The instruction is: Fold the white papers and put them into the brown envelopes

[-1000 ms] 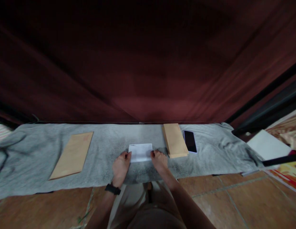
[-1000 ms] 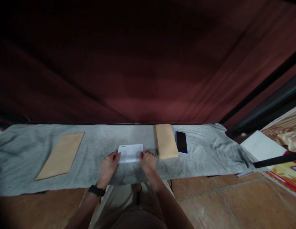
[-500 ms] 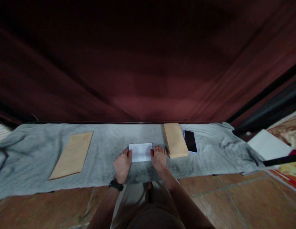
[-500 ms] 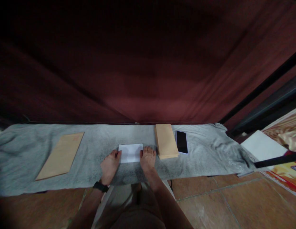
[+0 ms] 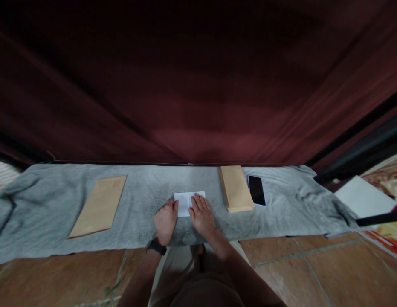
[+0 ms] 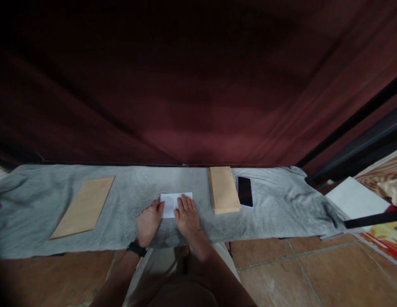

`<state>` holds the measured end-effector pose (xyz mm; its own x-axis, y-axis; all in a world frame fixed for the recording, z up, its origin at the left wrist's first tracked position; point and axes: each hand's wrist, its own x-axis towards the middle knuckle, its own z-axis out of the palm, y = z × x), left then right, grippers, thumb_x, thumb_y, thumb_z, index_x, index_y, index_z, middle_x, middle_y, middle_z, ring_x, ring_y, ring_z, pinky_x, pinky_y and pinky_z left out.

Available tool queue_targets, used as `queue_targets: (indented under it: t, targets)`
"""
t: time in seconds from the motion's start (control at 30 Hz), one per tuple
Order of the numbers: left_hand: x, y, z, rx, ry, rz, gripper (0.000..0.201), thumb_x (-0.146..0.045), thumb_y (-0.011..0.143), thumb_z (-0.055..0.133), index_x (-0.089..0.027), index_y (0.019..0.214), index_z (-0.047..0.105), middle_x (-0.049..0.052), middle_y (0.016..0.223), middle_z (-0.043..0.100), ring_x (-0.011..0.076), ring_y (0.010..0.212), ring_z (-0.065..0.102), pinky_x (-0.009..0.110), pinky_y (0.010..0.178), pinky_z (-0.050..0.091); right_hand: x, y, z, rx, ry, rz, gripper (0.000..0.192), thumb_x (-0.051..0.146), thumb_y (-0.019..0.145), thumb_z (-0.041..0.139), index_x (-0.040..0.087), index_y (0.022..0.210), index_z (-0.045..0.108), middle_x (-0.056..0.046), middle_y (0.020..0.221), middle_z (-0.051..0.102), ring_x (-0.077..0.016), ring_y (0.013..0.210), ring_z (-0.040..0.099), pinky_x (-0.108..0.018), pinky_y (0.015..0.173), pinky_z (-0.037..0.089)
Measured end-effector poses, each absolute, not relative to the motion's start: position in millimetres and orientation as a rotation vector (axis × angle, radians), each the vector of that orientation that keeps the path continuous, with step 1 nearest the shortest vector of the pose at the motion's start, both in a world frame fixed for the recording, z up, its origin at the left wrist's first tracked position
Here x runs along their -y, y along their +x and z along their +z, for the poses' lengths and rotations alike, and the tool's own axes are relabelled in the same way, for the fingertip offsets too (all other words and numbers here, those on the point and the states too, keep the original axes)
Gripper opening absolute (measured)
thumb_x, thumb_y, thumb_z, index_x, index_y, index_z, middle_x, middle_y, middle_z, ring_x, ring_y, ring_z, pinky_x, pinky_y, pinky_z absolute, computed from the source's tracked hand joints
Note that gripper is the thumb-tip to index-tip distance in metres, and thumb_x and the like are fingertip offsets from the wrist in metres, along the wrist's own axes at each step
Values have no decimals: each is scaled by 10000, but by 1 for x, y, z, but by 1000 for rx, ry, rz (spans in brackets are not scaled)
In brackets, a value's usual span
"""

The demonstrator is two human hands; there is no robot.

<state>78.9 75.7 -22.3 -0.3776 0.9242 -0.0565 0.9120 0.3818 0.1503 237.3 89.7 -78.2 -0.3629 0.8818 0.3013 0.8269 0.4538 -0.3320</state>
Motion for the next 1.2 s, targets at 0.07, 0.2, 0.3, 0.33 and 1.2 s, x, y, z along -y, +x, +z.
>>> queue_targets:
  t: [0.07, 0.2, 0.3, 0.33, 1.2]
  targets:
    - [-75, 79, -24, -2517, 1663, 153, 432, -446, 1063, 343, -179, 1172, 664, 121, 850, 767, 250, 800, 742, 305, 689, 468, -88, 238, -81, 2285, -1429, 146, 494, 327, 1068, 480, 139, 1525, 500, -110, 1617, 444, -257, 1506, 392, -434, 1240, 327]
    - [-75, 81, -31, -2568, 1754, 326, 432, -403, 1056, 338, -138, 1175, 658, 151, 946, 756, 282, 918, 721, 369, 801, 512, -88, 238, -83, 2299, -1440, 99, 514, 338, 1068, 486, 135, 1540, 481, -119, 1632, 414, -255, 1516, 379, -435, 1251, 308]
    - [-74, 87, -41, -2456, 2011, 549, 442, -332, 1049, 314, -114, 1220, 660, 188, 1150, 727, 302, 1130, 666, 427, 967, 499, -88, 238, -84, 2290, -1443, 92, 513, 340, 1075, 464, 133, 1545, 476, -114, 1636, 406, -252, 1521, 370, -435, 1255, 302]
    - [-74, 89, -46, -2375, 2105, 600, 456, -312, 1046, 305, -114, 1279, 644, 192, 1248, 702, 302, 1216, 632, 441, 1025, 480, -88, 238, -85, 2287, -1438, 94, 511, 338, 1078, 454, 132, 1544, 477, -111, 1636, 407, -251, 1521, 369, -435, 1254, 304]
    - [-64, 82, -79, -2379, 2082, 448, 627, -380, 1046, 254, -92, 1593, 356, 155, 1638, 401, 290, 1557, 306, 543, 1261, 250, -91, 262, -84, 2154, -1673, 103, 535, 238, 1062, 393, 102, 1579, 412, -157, 1623, 413, -275, 1506, 394, -499, 1257, 257]
